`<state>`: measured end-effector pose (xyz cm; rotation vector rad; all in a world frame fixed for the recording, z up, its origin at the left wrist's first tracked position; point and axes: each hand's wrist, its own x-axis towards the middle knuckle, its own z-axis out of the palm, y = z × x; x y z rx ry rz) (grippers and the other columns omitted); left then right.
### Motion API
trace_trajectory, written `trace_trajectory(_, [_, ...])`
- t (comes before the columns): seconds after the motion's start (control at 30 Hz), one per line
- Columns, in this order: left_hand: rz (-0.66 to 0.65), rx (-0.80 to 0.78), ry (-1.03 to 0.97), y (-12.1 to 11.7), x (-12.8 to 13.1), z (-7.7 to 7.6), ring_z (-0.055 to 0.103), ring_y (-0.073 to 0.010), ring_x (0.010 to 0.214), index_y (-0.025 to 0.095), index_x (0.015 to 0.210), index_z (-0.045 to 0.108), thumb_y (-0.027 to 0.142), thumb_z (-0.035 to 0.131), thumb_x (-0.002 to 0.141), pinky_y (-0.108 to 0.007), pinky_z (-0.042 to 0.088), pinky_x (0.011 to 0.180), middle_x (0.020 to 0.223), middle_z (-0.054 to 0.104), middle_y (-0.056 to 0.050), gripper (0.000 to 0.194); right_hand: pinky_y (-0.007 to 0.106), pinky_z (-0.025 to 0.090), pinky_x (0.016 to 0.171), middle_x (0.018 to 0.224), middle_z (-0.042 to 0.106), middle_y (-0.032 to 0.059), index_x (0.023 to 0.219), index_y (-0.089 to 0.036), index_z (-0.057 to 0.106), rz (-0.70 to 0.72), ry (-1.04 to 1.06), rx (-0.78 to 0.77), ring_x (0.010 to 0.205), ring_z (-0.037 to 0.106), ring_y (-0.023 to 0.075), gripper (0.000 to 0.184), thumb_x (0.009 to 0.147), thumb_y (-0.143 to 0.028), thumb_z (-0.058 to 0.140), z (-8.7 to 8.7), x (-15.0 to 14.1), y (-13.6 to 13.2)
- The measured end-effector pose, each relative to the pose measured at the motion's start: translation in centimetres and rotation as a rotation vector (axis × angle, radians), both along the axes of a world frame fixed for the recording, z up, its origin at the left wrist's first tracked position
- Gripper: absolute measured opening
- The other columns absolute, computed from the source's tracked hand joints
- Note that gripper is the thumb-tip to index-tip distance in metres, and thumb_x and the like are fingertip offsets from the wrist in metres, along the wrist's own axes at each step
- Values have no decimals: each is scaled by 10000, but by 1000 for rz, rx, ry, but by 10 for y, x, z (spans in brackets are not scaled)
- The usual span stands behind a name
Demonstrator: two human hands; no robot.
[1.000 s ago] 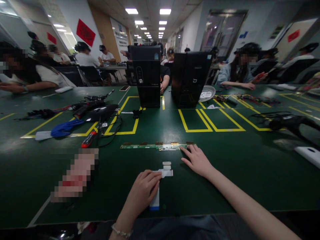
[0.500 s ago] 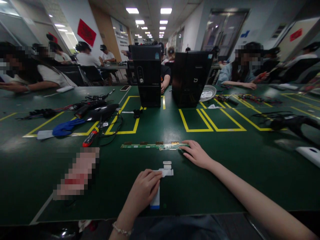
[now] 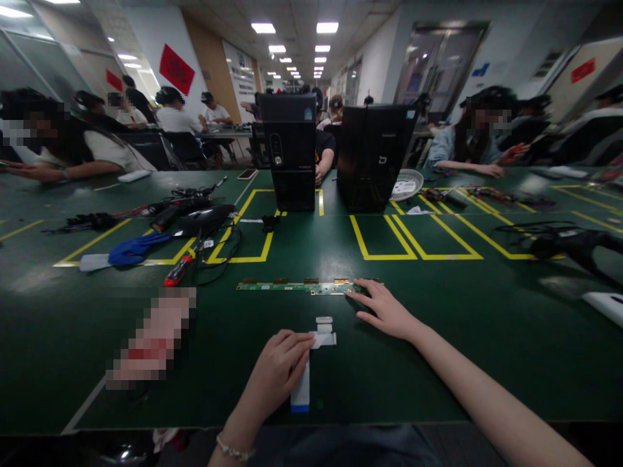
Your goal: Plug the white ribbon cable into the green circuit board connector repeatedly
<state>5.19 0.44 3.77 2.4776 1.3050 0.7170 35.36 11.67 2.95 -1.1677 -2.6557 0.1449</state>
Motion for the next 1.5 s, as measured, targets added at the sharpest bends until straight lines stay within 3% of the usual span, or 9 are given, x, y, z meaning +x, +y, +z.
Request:
trace_trajectory(0.27, [-61,-1,84,6,23,14,512,-243,1161,198,1304,527,147,525,934,-430,447,996,1290,587,-69,374,539,302,1088,1484,358,111,1402,-285,462,8,18,-17,1362,325,290,520,947,-526,395,-5,-1,1])
trace_trajectory(0.63, [-55,-90,179,6,31,10,533,-244,1145,214,1296,516,188,533,934,-433,444,985,1257,590,-71,363,541,275,1101,1490,342,120,1411,-274,455,6,17,-65,1371,307,305,578,916,-571,430,-4,-6,-5])
trace_trajectory(0.93, [-38,-33,261,13,50,10,521,-272,1157,142,1286,510,244,533,934,-420,442,986,1278,565,-119,367,529,265,1111,1486,354,114,1406,-274,460,34,33,-65,1369,314,291,556,919,-541,450,-1,-9,-17])
trace_trajectory(1.2, [-23,-43,318,18,65,6,409,-284,1330,84,1386,429,260,571,916,-416,358,1096,1447,450,-163,521,524,281,1105,1474,373,107,1419,-277,436,19,14,-63,1359,331,281,539,938,-520,419,-3,-11,-16])
trace_trajectory(1.5, [14,-26,369,21,71,-4,345,-293,1377,52,1407,413,285,543,931,-426,355,1106,1491,384,-174,546,525,289,1102,1476,372,100,1422,-290,430,9,12,-37,1359,332,276,516,951,-499,399,-9,-10,-15])
